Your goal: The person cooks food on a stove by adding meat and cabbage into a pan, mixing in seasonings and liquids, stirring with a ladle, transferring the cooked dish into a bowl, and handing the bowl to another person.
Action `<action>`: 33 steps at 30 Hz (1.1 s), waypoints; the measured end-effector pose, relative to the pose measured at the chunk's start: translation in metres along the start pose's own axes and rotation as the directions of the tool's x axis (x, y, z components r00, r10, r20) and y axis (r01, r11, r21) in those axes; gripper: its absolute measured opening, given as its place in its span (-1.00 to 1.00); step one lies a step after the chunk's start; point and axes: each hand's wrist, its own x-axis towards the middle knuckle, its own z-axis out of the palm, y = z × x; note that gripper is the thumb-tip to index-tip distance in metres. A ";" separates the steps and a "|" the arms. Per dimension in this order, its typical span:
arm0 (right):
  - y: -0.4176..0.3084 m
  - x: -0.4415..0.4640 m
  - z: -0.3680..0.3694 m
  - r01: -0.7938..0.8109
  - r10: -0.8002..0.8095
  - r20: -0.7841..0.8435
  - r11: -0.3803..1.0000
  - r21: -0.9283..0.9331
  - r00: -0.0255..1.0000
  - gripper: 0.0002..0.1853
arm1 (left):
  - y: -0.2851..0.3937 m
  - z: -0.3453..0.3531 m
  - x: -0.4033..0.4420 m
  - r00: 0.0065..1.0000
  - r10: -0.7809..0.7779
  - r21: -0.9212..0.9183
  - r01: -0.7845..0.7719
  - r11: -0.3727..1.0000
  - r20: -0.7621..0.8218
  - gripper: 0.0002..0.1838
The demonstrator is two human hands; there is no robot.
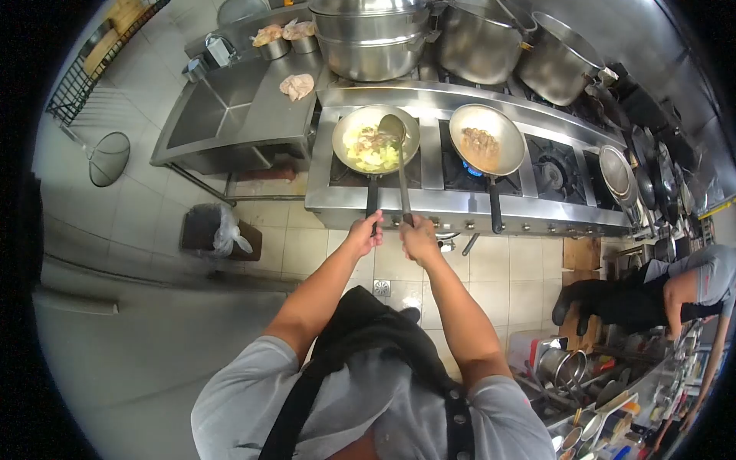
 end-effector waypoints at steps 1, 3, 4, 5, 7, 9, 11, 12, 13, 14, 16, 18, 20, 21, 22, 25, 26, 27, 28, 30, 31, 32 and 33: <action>0.005 0.006 0.001 -0.022 0.004 0.080 0.972 0.235 0.997 -0.92 | -0.003 0.002 0.004 0.999 0.037 0.026 -0.037 0.999 -0.028 -0.70; -0.009 0.004 -0.008 -0.219 0.089 0.237 0.766 0.605 0.968 -0.92 | -0.003 0.006 0.007 0.994 0.073 0.069 -0.067 0.995 -0.082 -0.68; -0.019 0.001 -0.011 -0.311 0.096 0.319 0.596 0.740 0.943 -0.92 | -0.002 0.005 0.009 0.994 0.076 0.073 -0.070 0.995 -0.079 -0.68; -0.027 -0.006 -0.009 -0.307 0.108 0.307 0.607 0.733 0.946 -0.92 | -0.003 0.003 0.010 0.994 0.076 0.077 -0.070 0.995 -0.076 -0.68; -0.029 -0.018 0.000 -0.133 0.041 0.185 0.843 0.521 0.982 -0.91 | -0.003 0.001 0.009 0.994 0.072 0.090 -0.065 0.994 -0.084 -0.69; -0.031 -0.026 0.002 -0.009 -0.019 0.118 0.973 0.229 0.993 -0.91 | -0.003 -0.001 0.008 0.994 0.064 0.079 -0.057 0.995 -0.083 -0.69; -0.039 -0.031 0.005 0.128 -0.130 -0.022 0.988 -0.082 0.991 -0.93 | 0.000 -0.001 0.007 0.994 0.071 0.073 -0.065 0.995 -0.080 -0.69; -0.041 -0.033 0.007 0.172 -0.195 -0.074 0.956 -0.238 0.978 -0.94 | 0.000 -0.002 0.005 0.994 0.076 0.075 -0.070 0.995 -0.079 -0.69; -0.030 -0.021 0.004 0.341 -0.389 -0.065 0.866 -0.367 0.919 -0.89 | 0.000 -0.003 0.004 0.994 0.082 0.078 -0.076 0.994 -0.078 -0.69; -0.019 -0.013 0.000 0.365 -0.445 -0.087 0.818 -0.445 0.891 -0.88 | 0.001 -0.004 0.005 0.994 0.080 0.088 -0.074 0.993 -0.069 -0.68; -0.024 -0.015 0.004 0.388 -0.551 -0.116 0.705 -0.593 0.826 -0.86 | 0.001 -0.007 0.006 0.996 0.073 0.110 -0.067 0.992 -0.051 -0.67; -0.023 -0.013 0.010 0.288 -0.491 -0.172 0.721 -0.631 0.854 -0.85 | 0.002 -0.009 0.005 0.999 0.036 0.100 -0.033 0.994 -0.027 -0.68; -0.005 0.002 0.015 0.239 -0.504 -0.222 0.695 -0.678 0.834 -0.85 | 0.007 -0.013 0.000 1.000 0.010 0.147 -0.014 0.989 0.025 -0.68; 0.005 0.010 0.017 0.282 -0.530 -0.207 0.696 -0.661 0.823 -0.86 | 0.013 -0.014 -0.007 0.998 0.000 0.199 -0.013 0.980 0.064 -0.68; 0.015 0.016 0.020 0.324 -0.555 -0.193 0.696 -0.641 0.809 -0.87 | 0.015 -0.017 -0.010 0.995 -0.013 0.252 -0.013 0.968 0.102 -0.67; 0.004 0.006 0.032 0.143 -0.154 -0.153 0.987 -0.079 0.976 -0.89 | 0.016 -0.028 -0.012 0.989 -0.041 0.332 -0.009 0.943 0.142 -0.69; -0.006 -0.001 0.037 -0.041 0.050 -0.042 0.980 0.197 0.998 -0.90 | 0.015 -0.031 -0.012 0.987 -0.036 0.341 -0.019 0.940 0.154 -0.69; -0.008 -0.003 0.039 -0.062 0.060 0.019 0.888 0.456 0.998 -0.88 | 0.016 -0.033 -0.014 0.985 -0.034 0.350 -0.027 0.937 0.167 -0.70; -0.011 -0.004 0.037 -0.136 0.096 0.099 0.790 0.598 0.990 -0.87 | 0.015 -0.035 -0.016 0.983 -0.033 0.358 -0.034 0.933 0.180 -0.71; -0.019 -0.008 0.031 -0.288 0.114 0.268 0.520 0.804 0.957 -0.85 | 0.015 -0.035 -0.020 0.985 -0.043 0.390 -0.026 0.921 0.167 -0.72; -0.022 -0.013 0.034 -0.286 0.108 0.270 0.522 0.804 0.957 -0.86 | 0.018 -0.035 -0.022 0.986 -0.044 0.404 -0.026 0.914 0.163 -0.72; -0.024 -0.018 0.038 -0.207 0.081 0.202 0.635 0.744 0.976 -0.87 | 0.020 -0.034 -0.023 0.984 -0.054 0.402 -0.018 0.915 0.167 -0.73; -0.027 -0.027 0.044 -0.127 0.047 0.137 0.735 0.666 0.989 -0.88 | 0.019 -0.035 -0.023 0.983 -0.066 0.401 -0.008 0.916 0.170 -0.73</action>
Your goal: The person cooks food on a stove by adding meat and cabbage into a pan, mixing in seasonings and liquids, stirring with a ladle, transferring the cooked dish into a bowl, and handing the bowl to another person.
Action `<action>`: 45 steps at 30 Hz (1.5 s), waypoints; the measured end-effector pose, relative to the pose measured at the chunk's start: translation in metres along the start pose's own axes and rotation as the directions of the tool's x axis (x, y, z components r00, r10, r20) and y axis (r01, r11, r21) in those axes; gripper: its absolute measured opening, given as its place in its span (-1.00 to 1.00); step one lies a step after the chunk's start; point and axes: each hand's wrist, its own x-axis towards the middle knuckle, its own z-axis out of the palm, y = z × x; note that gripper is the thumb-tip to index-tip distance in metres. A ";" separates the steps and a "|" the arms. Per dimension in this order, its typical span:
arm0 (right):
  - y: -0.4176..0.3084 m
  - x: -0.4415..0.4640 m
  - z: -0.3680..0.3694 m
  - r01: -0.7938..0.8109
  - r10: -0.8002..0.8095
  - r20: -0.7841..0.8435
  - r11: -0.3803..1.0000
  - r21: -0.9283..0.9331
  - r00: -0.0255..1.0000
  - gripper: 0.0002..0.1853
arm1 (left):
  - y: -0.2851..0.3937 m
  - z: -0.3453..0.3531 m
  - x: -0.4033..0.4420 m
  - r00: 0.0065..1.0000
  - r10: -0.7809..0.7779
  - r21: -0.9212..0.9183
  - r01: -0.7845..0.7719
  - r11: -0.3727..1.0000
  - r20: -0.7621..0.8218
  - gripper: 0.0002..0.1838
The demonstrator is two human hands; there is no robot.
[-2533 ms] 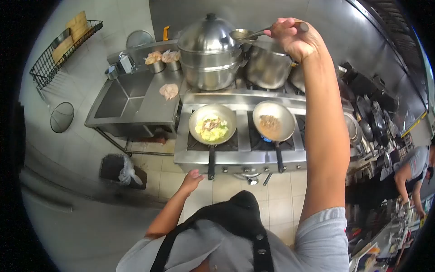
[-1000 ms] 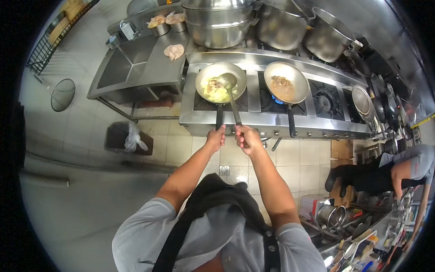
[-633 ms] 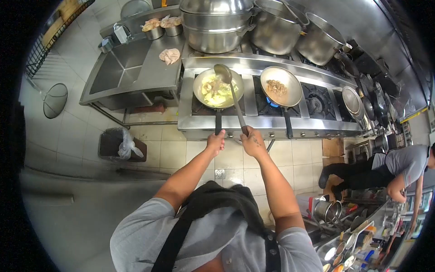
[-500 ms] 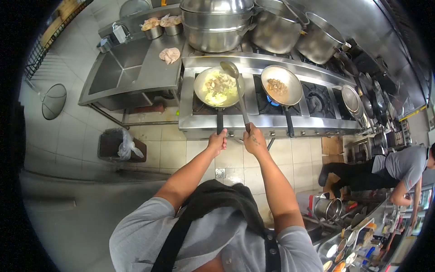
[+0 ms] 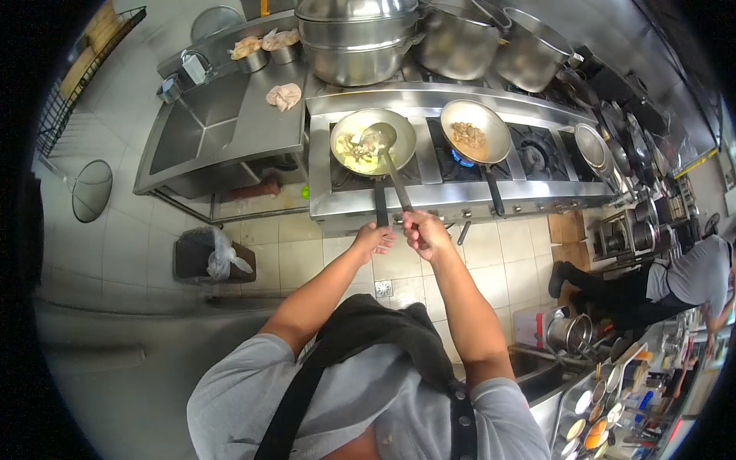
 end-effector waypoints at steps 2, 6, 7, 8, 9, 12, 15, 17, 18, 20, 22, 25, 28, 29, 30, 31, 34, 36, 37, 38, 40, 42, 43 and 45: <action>0.004 -0.006 0.001 0.073 -0.091 -0.036 0.938 -0.340 0.995 -0.90 | -0.001 0.000 -0.001 1.000 -0.009 -0.003 0.009 1.000 0.014 -0.74; 0.001 -0.029 0.009 0.108 -0.320 -0.076 0.518 -0.849 0.944 -0.81 | -0.007 -0.006 0.001 0.999 0.003 -0.014 -0.003 1.000 0.040 -0.76; 0.001 -0.032 0.003 0.148 -0.386 -0.009 0.374 -0.916 0.922 -0.79 | -0.008 -0.008 0.003 0.999 0.011 -0.020 -0.010 1.000 0.051 -0.77; 0.002 -0.037 -0.003 0.178 -0.440 0.066 0.218 -0.960 0.896 -0.78 | -0.009 -0.010 0.005 0.998 0.002 -0.026 0.000 1.000 0.066 -0.77; 0.004 -0.042 -0.009 0.196 -0.478 0.147 0.055 -0.979 0.866 -0.77 | -0.008 -0.011 0.004 0.997 -0.008 -0.032 0.011 0.999 0.082 -0.77; 0.008 -0.045 -0.019 0.119 -0.419 0.079 0.070 -0.990 0.904 -0.75 | -0.006 -0.014 0.004 0.994 -0.015 -0.030 0.018 0.999 0.105 -0.78; 0.014 -0.044 -0.015 0.071 -0.459 0.067 -0.008 -0.997 0.886 -0.75 | -0.005 -0.014 0.002 0.995 -0.014 -0.006 0.015 1.000 0.102 -0.79; 0.021 -0.045 -0.010 0.061 -0.481 0.069 -0.033 -0.998 0.874 -0.73 | -0.007 -0.016 0.000 0.995 -0.010 0.007 0.009 1.000 0.096 -0.80; 0.023 -0.049 -0.006 0.059 -0.478 0.065 -0.028 -0.998 0.876 -0.71 | -0.007 -0.016 -0.002 0.995 -0.005 0.012 0.004 1.000 0.095 -0.80; 0.026 -0.064 0.001 0.115 -0.516 0.090 0.016 -0.993 0.852 -0.65 | -0.005 -0.018 -0.004 0.995 -0.001 0.011 0.000 1.000 0.096 -0.79; 0.023 -0.068 -0.001 0.091 -0.420 0.073 0.022 -0.996 0.905 -0.58 | -0.004 -0.018 -0.006 0.995 -0.003 -0.004 0.004 1.000 0.101 -0.80; 0.037 -0.055 -0.011 0.029 -0.439 0.055 -0.065 -0.997 0.897 -0.51 | -0.004 -0.018 -0.008 0.994 0.007 -0.005 -0.006 1.000 0.113 -0.79; 0.037 -0.053 -0.002 -0.030 -0.482 0.019 -0.094 -0.995 0.876 -0.57 | -0.006 -0.019 -0.008 0.994 0.016 0.015 -0.018 1.000 0.104 -0.71; 0.037 -0.054 0.005 -0.046 -0.487 0.000 -0.083 -0.995 0.873 -0.61 | -0.008 -0.021 -0.010 0.997 0.000 0.051 -0.004 0.999 0.082 -0.66; 0.040 -0.055 0.007 -0.022 -0.512 0.030 -0.095 -0.995 0.858 -0.60 | -0.006 -0.021 -0.018 0.998 -0.017 0.094 0.011 0.996 0.064 -0.60; 0.043 -0.058 0.007 -0.007 -0.544 0.051 -0.103 -0.995 0.837 -0.60 | -0.002 -0.018 -0.025 0.998 -0.032 0.142 0.023 0.990 0.055 -0.54; 0.060 -0.051 -0.006 -0.047 -0.602 0.016 -0.089 -0.995 0.799 -0.59 | 0.011 -0.013 -0.040 0.893 -0.367 0.191 0.325 0.926 0.260 -0.34; 0.056 -0.049 -0.009 -0.063 -0.546 -0.010 -0.077 -0.995 0.838 -0.60 | 0.011 0.008 -0.058 0.937 -0.212 0.112 0.187 0.976 0.278 -0.25; 0.052 -0.049 -0.010 -0.046 -0.522 0.011 -0.095 -0.994 0.853 -0.61 | 0.012 0.020 -0.064 0.950 -0.130 0.068 0.115 0.991 0.284 -0.21; 0.054 -0.053 -0.011 0.031 -0.529 0.042 -0.030 -0.999 0.848 -0.63 | 0.012 0.031 -0.067 0.959 -0.047 -0.004 0.050 0.999 0.281 -0.23; 0.061 -0.066 -0.012 0.125 -0.547 -0.001 0.193 -0.973 0.837 -0.62 | 0.008 0.045 -0.066 0.949 0.086 -0.114 -0.053 0.992 0.303 -0.44; 0.086 -0.060 -0.035 0.600 -0.769 0.215 0.258 -0.757 0.602 -0.56 | 0.017 0.068 -0.073 0.912 0.306 -0.173 -0.266 0.948 0.274 -0.64; 0.088 -0.061 -0.039 0.778 -0.835 0.267 0.266 -0.570 0.481 -0.58 | 0.019 0.073 -0.070 0.864 0.352 -0.183 -0.304 0.935 0.360 -0.60; 0.076 -0.086 -0.035 0.808 -0.905 0.282 0.103 -0.580 0.318 -0.55 | 0.045 0.103 -0.109 0.756 0.456 -0.225 -0.396 0.890 0.470 -0.51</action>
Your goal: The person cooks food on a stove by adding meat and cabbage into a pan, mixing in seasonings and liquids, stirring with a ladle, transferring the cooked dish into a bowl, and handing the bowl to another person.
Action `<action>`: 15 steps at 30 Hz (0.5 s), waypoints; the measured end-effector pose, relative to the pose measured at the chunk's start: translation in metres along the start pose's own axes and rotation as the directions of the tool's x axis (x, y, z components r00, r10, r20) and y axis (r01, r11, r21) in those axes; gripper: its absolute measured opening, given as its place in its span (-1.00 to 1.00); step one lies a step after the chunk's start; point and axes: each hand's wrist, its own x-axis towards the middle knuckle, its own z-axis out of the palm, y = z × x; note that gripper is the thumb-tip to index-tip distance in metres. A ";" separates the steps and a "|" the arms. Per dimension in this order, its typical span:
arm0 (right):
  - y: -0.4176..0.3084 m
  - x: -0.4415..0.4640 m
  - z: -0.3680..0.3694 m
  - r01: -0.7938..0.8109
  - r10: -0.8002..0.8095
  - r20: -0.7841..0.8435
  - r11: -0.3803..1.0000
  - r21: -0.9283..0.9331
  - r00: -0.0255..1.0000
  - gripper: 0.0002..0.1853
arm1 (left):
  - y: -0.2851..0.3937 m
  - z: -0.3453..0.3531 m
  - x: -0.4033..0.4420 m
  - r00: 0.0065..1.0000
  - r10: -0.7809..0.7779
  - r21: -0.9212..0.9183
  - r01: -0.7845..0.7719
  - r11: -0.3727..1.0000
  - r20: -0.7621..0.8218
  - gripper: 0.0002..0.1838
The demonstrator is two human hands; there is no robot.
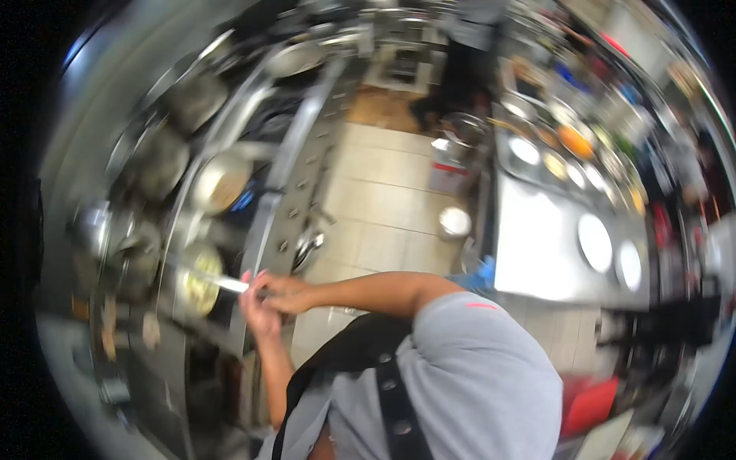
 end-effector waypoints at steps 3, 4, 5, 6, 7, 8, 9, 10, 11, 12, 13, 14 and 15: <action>-0.039 -0.009 -0.028 -0.323 0.340 0.174 0.939 -0.118 0.924 -0.45 | 0.008 0.027 0.005 0.992 0.043 0.061 -0.051 0.997 0.119 -0.59; -0.051 -0.012 -0.043 -0.344 0.384 0.227 0.918 -0.198 0.895 -0.42 | 0.003 0.030 0.014 0.986 0.054 0.157 -0.078 0.985 0.156 -0.64; -0.040 -0.027 -0.048 -0.303 0.354 0.173 0.916 -0.262 0.919 -0.45 | -0.006 0.033 0.018 0.982 0.096 0.288 -0.140 0.947 0.163 -0.75; -0.048 -0.038 -0.069 -0.299 0.346 0.124 0.909 -0.291 0.930 -0.47 | -0.012 0.043 0.017 0.981 0.100 0.380 -0.157 0.911 0.164 -0.81; -0.062 -0.057 -0.098 -0.297 0.336 0.076 0.901 -0.317 0.939 -0.49 | -0.018 0.050 0.015 0.979 0.061 0.413 -0.137 0.900 0.192 -0.82; -0.079 -0.079 -0.128 -0.295 0.325 0.033 0.894 -0.337 0.945 -0.50 | -0.025 0.058 0.012 0.977 0.022 0.449 -0.117 0.886 0.212 -0.83; -0.097 -0.101 -0.161 -0.459 0.429 -0.165 0.839 -0.291 0.888 -0.56 | -0.029 0.072 0.007 0.980 -0.012 0.462 -0.083 0.883 0.198 -0.84; -0.112 -0.136 -0.201 -0.477 0.381 -0.381 0.856 -0.199 0.842 -0.64 | -0.029 0.091 -0.004 0.982 -0.044 0.473 -0.048 0.880 0.182 -0.84; -0.094 -0.183 -0.242 -0.429 -0.048 -0.548 0.567 -0.703 0.835 -0.82 | -0.034 0.107 -0.011 0.984 -0.076 0.479 -0.011 0.878 0.162 -0.84; -0.116 -0.234 -0.293 -0.567 -0.176 -0.566 0.054 -0.822 0.805 -0.89 | -0.039 0.121 -0.015 0.976 -0.172 0.462 0.091 0.882 0.137 -0.84; -0.114 -0.293 -0.346 -0.873 -0.108 -0.901 0.225 -0.434 0.420 -0.78 | -0.043 0.135 -0.019 0.958 -0.265 0.445 0.191 0.875 0.111 -0.83; -0.154 -0.319 -0.385 -0.925 -0.316 -0.921 0.223 -0.307 0.229 -0.75 | -0.050 0.148 -0.022 0.931 -0.354 0.423 0.288 0.859 0.084 -0.83; -0.196 -0.344 -0.423 -0.942 -0.499 -0.866 0.282 -0.184 0.020 -0.72 | -0.058 0.161 -0.023 0.894 -0.444 0.463 0.367 0.807 0.064 -0.82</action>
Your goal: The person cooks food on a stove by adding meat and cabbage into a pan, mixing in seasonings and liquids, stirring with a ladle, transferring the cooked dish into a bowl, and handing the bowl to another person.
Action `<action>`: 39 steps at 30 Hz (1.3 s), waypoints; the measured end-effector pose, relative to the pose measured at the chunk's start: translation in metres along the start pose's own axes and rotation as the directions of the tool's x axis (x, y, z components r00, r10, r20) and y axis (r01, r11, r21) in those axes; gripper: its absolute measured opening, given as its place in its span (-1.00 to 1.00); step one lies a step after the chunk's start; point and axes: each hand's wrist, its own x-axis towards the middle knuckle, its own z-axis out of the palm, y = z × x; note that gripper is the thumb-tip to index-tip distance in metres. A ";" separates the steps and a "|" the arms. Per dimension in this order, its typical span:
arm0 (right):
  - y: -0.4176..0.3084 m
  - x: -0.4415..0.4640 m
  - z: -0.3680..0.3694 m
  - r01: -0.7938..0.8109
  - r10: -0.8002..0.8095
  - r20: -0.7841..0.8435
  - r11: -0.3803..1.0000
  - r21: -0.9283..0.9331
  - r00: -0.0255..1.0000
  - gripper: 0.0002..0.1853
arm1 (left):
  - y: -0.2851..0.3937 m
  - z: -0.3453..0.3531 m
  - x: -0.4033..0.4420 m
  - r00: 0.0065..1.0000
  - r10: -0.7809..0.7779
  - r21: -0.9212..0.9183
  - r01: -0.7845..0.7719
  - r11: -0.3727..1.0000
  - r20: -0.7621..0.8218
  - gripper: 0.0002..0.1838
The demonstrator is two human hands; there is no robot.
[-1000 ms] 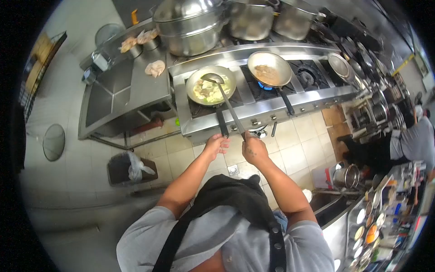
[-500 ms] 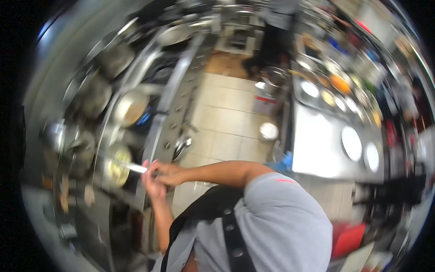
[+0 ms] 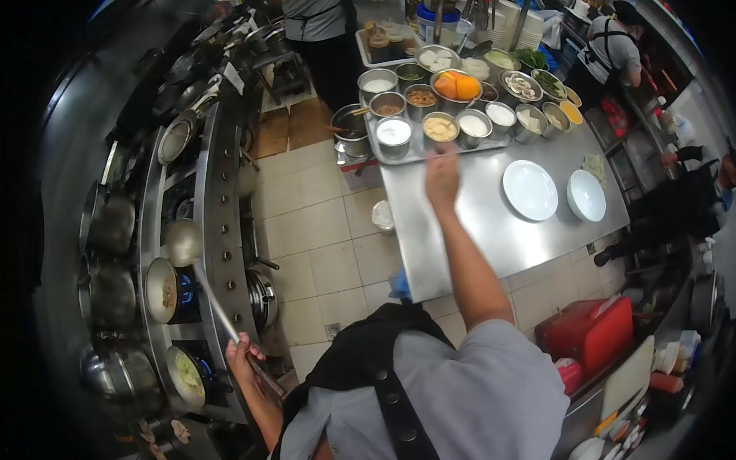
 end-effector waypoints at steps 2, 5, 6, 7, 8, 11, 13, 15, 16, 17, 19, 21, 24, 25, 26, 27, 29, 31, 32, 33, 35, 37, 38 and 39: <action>0.036 0.069 -0.016 -0.243 0.238 0.064 0.966 0.089 0.969 -0.58 | -0.014 0.029 0.014 0.975 -0.213 0.045 0.210 0.977 0.064 -0.82; 0.102 0.126 0.021 -0.159 0.110 0.267 0.972 0.171 0.957 -0.54 | -0.038 0.077 0.019 0.909 -0.411 0.173 0.395 0.902 0.069 -0.83; 0.110 0.134 0.029 -0.054 -0.001 0.303 0.983 0.173 0.953 -0.64 | -0.038 0.093 0.014 0.897 -0.433 0.183 0.413 0.892 0.086 -0.84; 0.104 0.140 0.028 -0.016 -0.028 0.379 0.994 0.112 0.925 -0.68 | -0.037 0.107 0.012 0.885 -0.454 0.193 0.430 0.882 0.105 -0.84; 0.096 0.146 0.026 0.031 -0.053 0.457 0.998 0.055 0.888 -0.71 | -0.033 0.118 0.011 0.877 -0.468 0.230 0.436 0.870 0.109 -0.84; 0.065 0.149 0.007 0.275 -0.272 0.515 0.959 0.072 0.813 -0.79 | -0.014 0.140 -0.001 0.859 -0.499 0.318 0.444 0.838 0.115 -0.84; 0.060 0.149 0.001 0.361 -0.382 0.481 0.922 0.139 0.789 -0.80 | 0.000 0.150 -0.005 0.856 -0.498 0.367 0.423 0.828 0.138 -0.84; 0.061 0.149 -0.007 0.368 -0.351 0.521 0.927 0.075 0.778 -0.82 | 0.016 0.156 -0.009 0.854 -0.496 0.414 0.400 0.817 0.154 -0.85; 0.065 0.151 -0.011 0.373 -0.374 0.458 0.923 0.097 0.806 -0.82 | 0.022 0.158 -0.011 0.856 -0.494 0.433 0.390 0.813 0.156 -0.85; 0.069 0.154 -0.012 0.379 -0.394 0.398 0.918 0.119 0.828 -0.82 | 0.024 0.161 -0.013 0.855 -0.495 0.449 0.385 0.807 0.156 -0.85; 0.081 0.155 -0.013 0.419 -0.449 0.331 0.894 0.161 0.830 -0.79 | 0.026 0.163 -0.016 0.868 -0.470 0.467 0.353 0.811 0.161 -0.87; 0.093 0.162 -0.021 0.334 -0.369 0.305 0.928 0.163 0.878 -0.77 | 0.032 0.164 -0.015 0.857 -0.474 0.525 0.313 0.791 0.203 -0.88; 0.116 0.179 -0.043 -0.092 0.057 0.122 0.949 0.301 0.991 -0.71 | 0.043 0.170 -0.023 0.848 -0.492 0.553 0.320 0.769 0.194 -0.91; 0.127 0.184 -0.048 -0.177 0.154 0.097 0.933 0.314 0.983 -0.72 | 0.048 0.172 -0.026 0.845 -0.498 0.563 0.319 0.762 0.196 -0.91; 0.138 0.185 -0.050 -0.193 0.168 0.108 0.934 0.302 0.980 -0.72 | 0.056 0.173 -0.029 0.840 -0.514 0.580 0.334 0.743 0.175 -0.91; 0.148 0.185 -0.050 -0.210 0.183 0.119 0.934 0.290 0.976 -0.72 | 0.064 0.177 -0.032 0.826 -0.530 0.591 0.336 0.733 0.189 -0.91; 0.165 0.181 -0.045 -0.222 0.195 0.123 0.936 0.274 0.973 -0.72 | 0.076 0.182 -0.036 0.801 -0.558 0.611 0.336 0.717 0.215 -0.89; 0.172 0.178 -0.041 -0.209 0.186 0.112 0.942 0.262 0.976 -0.72 | 0.083 0.191 -0.039 0.765 -0.600 0.608 0.366 0.704 0.234 -0.86; 0.174 0.177 -0.039 -0.228 0.202 0.120 0.931 0.284 0.972 -0.71 | 0.086 0.196 -0.040 0.740 -0.623 0.612 0.376 0.696 0.253 -0.85; 0.178 0.176 -0.037 -0.258 0.227 0.136 0.920 0.294 0.964 -0.71 | 0.089 0.202 -0.040 0.715 -0.644 0.616 0.385 0.687 0.271 -0.85; 0.186 0.173 -0.033 -0.317 0.277 0.167 0.895 0.314 0.946 -0.70 | 0.091 0.217 -0.042 0.680 -0.674 0.633 0.393 0.667 0.289 -0.85; 0.185 0.171 -0.034 -0.394 0.347 0.191 0.845 0.361 0.918 -0.70 | 0.090 0.235 -0.040 0.639 -0.704 0.656 0.393 0.645 0.309 -0.85; 0.184 0.169 -0.034 -0.431 0.380 0.205 0.817 0.382 0.902 -0.70 | 0.089 0.244 -0.038 0.617 -0.719 0.670 0.390 0.631 0.319 -0.85; 0.185 0.168 -0.034 -0.458 0.403 0.217 0.794 0.400 0.889 -0.70 | 0.089 0.250 -0.037 0.594 -0.734 0.685 0.386 0.618 0.328 -0.85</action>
